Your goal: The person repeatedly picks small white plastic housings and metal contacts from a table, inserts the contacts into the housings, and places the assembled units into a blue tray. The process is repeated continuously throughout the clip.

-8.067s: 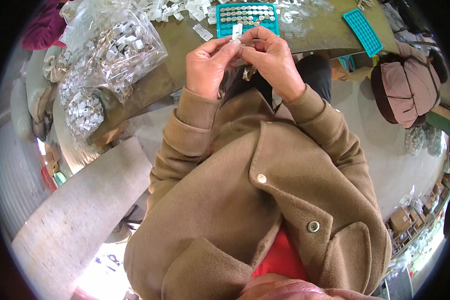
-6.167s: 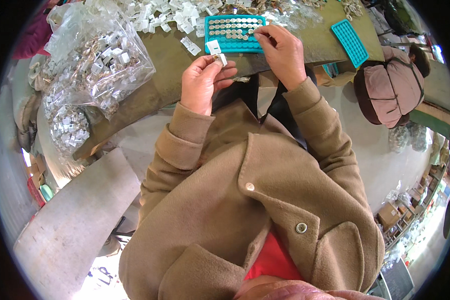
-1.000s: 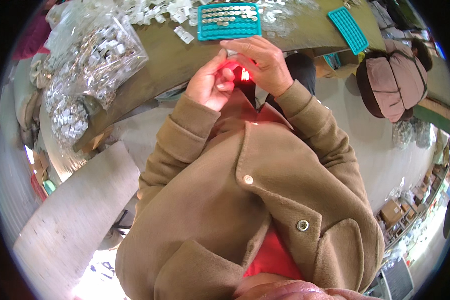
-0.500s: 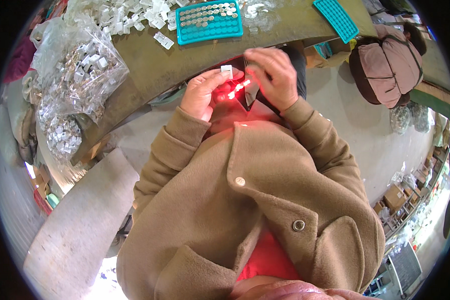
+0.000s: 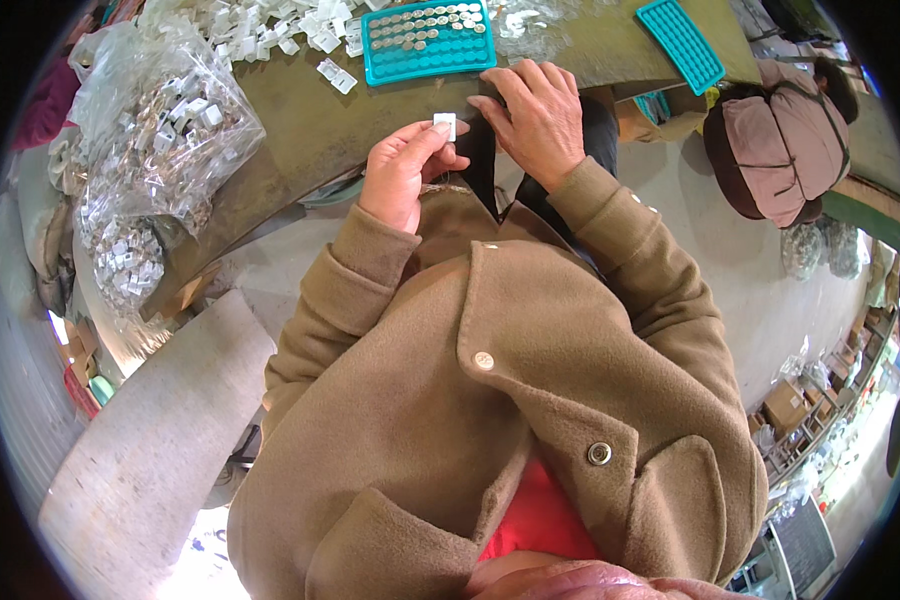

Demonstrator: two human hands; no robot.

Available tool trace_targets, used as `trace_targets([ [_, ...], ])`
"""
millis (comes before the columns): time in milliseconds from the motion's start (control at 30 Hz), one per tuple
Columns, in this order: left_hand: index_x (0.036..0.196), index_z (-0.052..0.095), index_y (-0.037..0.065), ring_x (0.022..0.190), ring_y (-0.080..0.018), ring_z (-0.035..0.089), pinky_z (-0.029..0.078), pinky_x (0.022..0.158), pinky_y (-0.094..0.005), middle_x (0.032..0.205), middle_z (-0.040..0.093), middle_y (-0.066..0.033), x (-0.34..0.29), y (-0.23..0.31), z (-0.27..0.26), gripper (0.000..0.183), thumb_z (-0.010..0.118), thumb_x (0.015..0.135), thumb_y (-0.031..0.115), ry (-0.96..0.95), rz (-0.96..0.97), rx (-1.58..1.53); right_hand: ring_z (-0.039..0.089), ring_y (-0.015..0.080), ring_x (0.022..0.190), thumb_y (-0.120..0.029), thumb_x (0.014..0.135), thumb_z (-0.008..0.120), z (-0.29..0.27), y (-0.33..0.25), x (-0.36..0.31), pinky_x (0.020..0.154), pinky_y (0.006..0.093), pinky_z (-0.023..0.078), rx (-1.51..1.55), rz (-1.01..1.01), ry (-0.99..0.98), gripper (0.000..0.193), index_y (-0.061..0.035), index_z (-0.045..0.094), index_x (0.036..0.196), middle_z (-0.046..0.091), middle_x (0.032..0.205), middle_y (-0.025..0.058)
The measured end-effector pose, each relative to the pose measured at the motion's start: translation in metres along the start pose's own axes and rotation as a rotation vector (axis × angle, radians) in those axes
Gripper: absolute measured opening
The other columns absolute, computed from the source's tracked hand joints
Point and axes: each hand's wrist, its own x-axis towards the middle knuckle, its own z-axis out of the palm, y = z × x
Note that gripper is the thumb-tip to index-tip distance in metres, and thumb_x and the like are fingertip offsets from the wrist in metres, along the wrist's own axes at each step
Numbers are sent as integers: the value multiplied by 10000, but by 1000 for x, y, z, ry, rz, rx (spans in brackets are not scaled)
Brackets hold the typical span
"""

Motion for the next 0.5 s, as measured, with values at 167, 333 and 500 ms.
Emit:
trace_targets([
  [167,1040,689,2,703,-98,608,547,737,-277,763,621,16,-1,-3,-4,213,601,954,175,-6,-2,-54,553,267,899,-298,804,738,-6,1,-4,813,385,421,19,-31,-43,276,-99,642,968,592,933,45],
  [333,1147,648,-15,735,-91,608,554,759,-266,793,607,16,-2,-5,-5,272,539,984,174,38,-49,-3,541,249,916,-375,756,754,-6,-5,-4,829,390,412,-9,-20,-33,401,-105,652,1035,569,932,43],
  [500,1131,652,-10,726,-109,617,555,749,-276,807,624,2,-4,-8,-7,264,547,984,183,63,-63,-19,540,238,910,-399,732,758,-6,-9,2,838,389,408,-60,-2,-59,453,-112,658,1068,559,905,32],
])
